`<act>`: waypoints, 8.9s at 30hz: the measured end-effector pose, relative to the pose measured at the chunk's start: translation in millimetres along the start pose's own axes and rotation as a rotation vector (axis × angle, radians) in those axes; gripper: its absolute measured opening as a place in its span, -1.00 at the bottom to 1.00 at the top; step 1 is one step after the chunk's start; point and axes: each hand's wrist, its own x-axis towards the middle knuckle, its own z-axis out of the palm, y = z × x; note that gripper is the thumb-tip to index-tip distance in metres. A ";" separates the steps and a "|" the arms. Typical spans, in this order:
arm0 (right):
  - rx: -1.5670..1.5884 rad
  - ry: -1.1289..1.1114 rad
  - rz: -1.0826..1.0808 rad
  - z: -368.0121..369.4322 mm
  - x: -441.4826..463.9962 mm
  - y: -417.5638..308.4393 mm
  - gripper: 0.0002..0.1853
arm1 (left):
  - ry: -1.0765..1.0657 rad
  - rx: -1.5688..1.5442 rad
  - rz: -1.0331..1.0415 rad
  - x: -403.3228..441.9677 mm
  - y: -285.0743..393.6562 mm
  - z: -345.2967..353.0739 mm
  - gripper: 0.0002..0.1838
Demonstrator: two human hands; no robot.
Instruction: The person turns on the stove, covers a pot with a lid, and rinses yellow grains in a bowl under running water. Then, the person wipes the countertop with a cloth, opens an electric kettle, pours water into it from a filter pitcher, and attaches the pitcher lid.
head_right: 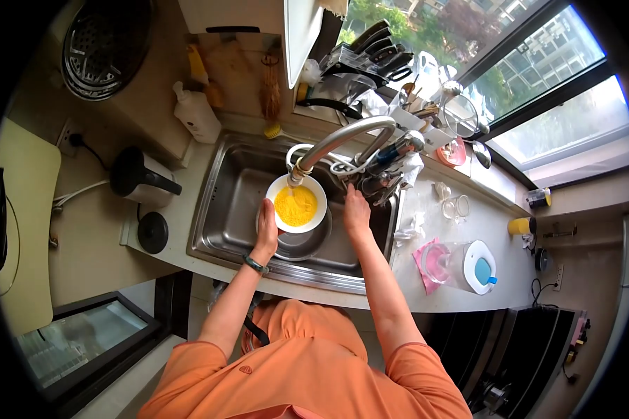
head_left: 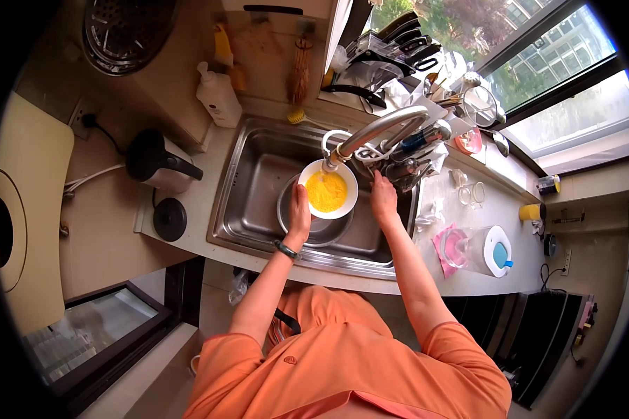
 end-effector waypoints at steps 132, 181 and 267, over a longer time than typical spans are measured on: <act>1.446 -0.471 0.343 18.8 39.8 -129.3 -0.88 | -0.067 0.021 -0.167 21.5 19.6 -6.5 -0.26; 1.213 -0.280 0.172 5.6 23.4 -123.5 -0.77 | -0.035 -0.089 -0.186 40.7 -9.1 -11.7 -0.44; 0.224 -0.289 -0.544 -5.5 21.7 -113.4 -0.86 | -0.091 0.038 -0.036 30.9 1.2 -2.1 -0.36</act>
